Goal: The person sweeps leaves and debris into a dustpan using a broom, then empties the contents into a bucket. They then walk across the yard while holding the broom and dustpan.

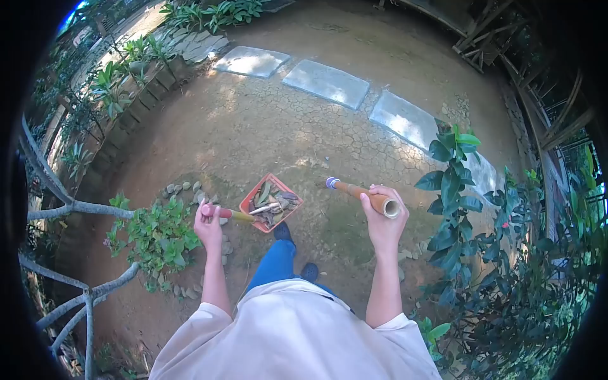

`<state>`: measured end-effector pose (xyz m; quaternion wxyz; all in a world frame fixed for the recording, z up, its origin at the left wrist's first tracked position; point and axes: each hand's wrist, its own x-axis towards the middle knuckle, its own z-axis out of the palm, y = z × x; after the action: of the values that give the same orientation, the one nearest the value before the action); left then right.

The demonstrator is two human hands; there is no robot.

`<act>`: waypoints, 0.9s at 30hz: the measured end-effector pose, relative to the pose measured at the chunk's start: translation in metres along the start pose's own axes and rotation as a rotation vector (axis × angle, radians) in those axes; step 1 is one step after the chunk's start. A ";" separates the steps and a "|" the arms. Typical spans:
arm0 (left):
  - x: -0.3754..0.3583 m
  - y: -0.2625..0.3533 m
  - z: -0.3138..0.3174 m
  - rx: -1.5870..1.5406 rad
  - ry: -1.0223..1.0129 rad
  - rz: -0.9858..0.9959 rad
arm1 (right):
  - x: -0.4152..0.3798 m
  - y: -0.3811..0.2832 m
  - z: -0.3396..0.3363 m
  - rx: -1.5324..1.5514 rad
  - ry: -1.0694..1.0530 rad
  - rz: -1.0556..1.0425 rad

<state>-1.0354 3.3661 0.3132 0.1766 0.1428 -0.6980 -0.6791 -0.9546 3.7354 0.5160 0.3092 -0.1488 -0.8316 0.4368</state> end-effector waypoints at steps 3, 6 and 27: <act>0.046 -0.019 0.041 -0.019 -0.002 -0.031 | 0.052 0.021 0.026 0.006 0.000 0.013; 0.098 -0.034 0.090 -0.036 -0.004 -0.045 | 0.109 0.050 0.055 0.011 0.012 0.032; 0.447 -0.046 0.435 -0.019 -0.148 -0.023 | 0.502 0.162 0.232 0.029 0.134 0.168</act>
<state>-1.6297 3.5581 0.2843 0.1182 0.0986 -0.7009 -0.6964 -1.4919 3.9413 0.4768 0.3287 -0.2424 -0.7872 0.4622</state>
